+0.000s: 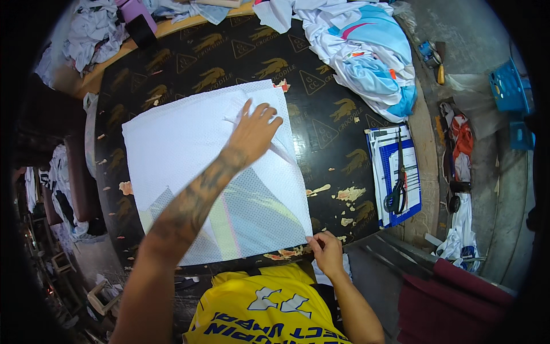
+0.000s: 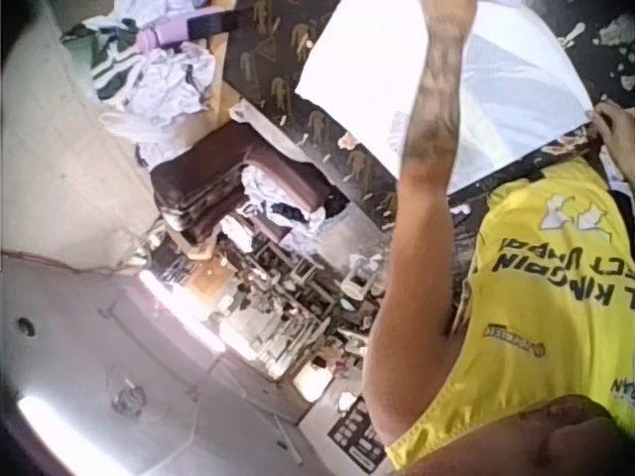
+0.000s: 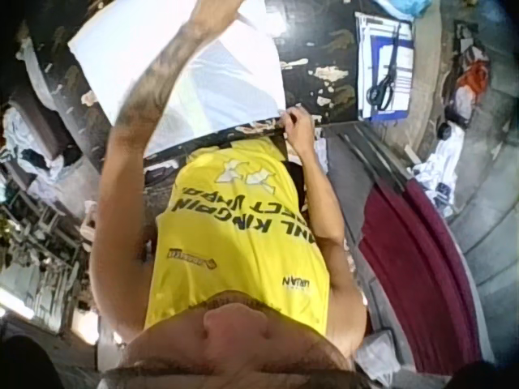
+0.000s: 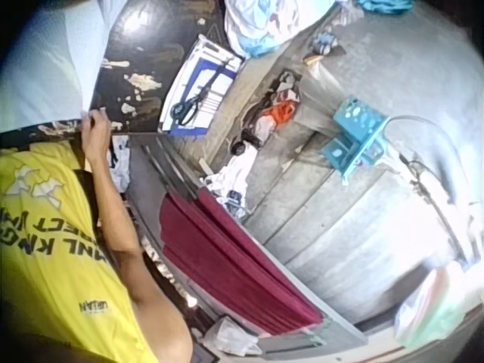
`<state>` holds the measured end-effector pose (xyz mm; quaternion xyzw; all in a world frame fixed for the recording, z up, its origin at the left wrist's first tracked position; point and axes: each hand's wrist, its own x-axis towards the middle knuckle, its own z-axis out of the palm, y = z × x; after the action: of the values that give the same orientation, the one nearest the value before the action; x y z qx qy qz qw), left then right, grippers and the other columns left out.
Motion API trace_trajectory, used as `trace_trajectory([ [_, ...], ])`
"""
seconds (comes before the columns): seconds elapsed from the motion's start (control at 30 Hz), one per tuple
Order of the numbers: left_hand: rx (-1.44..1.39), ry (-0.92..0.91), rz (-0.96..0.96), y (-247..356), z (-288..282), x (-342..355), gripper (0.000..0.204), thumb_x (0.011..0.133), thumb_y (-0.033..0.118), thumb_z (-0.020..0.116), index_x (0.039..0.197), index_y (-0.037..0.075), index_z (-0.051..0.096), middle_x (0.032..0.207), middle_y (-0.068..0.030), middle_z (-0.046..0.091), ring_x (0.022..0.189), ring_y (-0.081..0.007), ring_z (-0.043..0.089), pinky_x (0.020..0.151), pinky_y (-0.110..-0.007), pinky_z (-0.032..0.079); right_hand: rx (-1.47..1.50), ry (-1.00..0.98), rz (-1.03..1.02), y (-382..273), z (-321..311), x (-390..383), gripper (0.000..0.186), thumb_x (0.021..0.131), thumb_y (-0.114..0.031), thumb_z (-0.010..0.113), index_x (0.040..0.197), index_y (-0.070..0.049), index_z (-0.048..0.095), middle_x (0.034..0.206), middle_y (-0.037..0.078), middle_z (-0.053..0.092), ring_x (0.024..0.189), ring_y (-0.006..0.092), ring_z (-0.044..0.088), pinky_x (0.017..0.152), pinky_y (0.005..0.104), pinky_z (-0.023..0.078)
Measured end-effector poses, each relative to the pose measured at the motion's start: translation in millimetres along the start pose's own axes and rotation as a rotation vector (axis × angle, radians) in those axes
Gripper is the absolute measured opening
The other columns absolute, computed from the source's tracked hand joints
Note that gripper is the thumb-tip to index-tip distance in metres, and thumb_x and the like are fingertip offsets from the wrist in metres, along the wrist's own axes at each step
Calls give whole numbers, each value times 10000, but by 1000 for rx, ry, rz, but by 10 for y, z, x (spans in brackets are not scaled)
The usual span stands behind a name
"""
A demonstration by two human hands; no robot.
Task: The person cuts a large white mesh fabric using shears on a cluttered table. They repeatedly align the fabric, cut along edges, and trim pieces, occasionally flipping the fabric over. The workspace contains piles of fabric and boxes.
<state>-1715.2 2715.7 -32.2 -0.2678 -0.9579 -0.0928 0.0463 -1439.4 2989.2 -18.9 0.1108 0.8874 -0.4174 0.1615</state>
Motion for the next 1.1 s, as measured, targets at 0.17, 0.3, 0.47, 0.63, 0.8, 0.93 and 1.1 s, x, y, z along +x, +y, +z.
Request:
trace_trajectory([
  [0.17, -621, -43, -230, 922, -240, -1794, 419, 928, 335, 830, 1187, 41, 681, 1222, -187, 641, 1201, -395, 598, 1039, -500, 466, 31, -51, 25, -561, -124, 360, 353, 924, -187, 866, 763, 6, 619, 707, 107, 577, 627, 256, 550, 622, 389, 452],
  [0.3, -599, 118, -569, 1265, -243, -3186, 278, 840, 84, 816, 1080, 27, 687, 1103, -178, 626, 1081, -410, 612, 963, -508, 493, 288, -21, -164, -699, -138, 578, 366, 971, -206, 836, 766, 10, 624, 637, 25, 544, 592, 116, 459, 563, 344, 399],
  [0.47, -365, 211, -732, 1183, -245, -3942, 262, 818, -79, 705, 1064, 11, 699, 1075, -152, 617, 1065, -385, 605, 957, -494, 462, 199, -54, 62, -80, -116, 237, 341, 1001, -218, 828, 777, -12, 675, 651, -47, 544, 623, 49, 447, 557, 283, 352],
  [0.63, -305, 209, -686, 1324, -169, -4039, 181, 863, -46, 720, 1024, 38, 723, 1041, -132, 637, 1048, -368, 611, 957, -483, 451, -8, 41, -80, 439, 73, 126, 321, 984, -243, 829, 837, 27, 736, 642, 39, 633, 598, 103, 522, 571, 335, 432],
  [0.8, -305, 274, -726, 1364, -121, -4071, 161, 860, -25, 736, 1001, 53, 745, 1028, -128, 673, 1046, -365, 626, 949, -480, 459, 8, 50, -39, 513, 152, 158, 314, 975, -232, 833, 808, 10, 724, 633, 27, 623, 599, 103, 535, 573, 338, 446],
  [0.93, -308, 308, -757, 1356, -174, -4081, 153, 879, -15, 740, 1008, 66, 764, 1017, -116, 672, 1032, -350, 622, 951, -472, 449, 15, 23, 7, 446, 109, 140, 353, 944, -231, 865, 774, 18, 682, 621, 46, 606, 582, 127, 562, 590, 360, 483],
  [1.1, -279, 269, -760, 1407, -241, -4056, 223, 890, 23, 739, 1097, 96, 775, 1098, -101, 666, 1109, -334, 602, 1023, -485, 411, -167, 35, -44, 218, 37, 107, 248, 960, -206, 840, 922, -3, 703, 834, 113, 697, 661, 203, 632, 645, 391, 519],
])
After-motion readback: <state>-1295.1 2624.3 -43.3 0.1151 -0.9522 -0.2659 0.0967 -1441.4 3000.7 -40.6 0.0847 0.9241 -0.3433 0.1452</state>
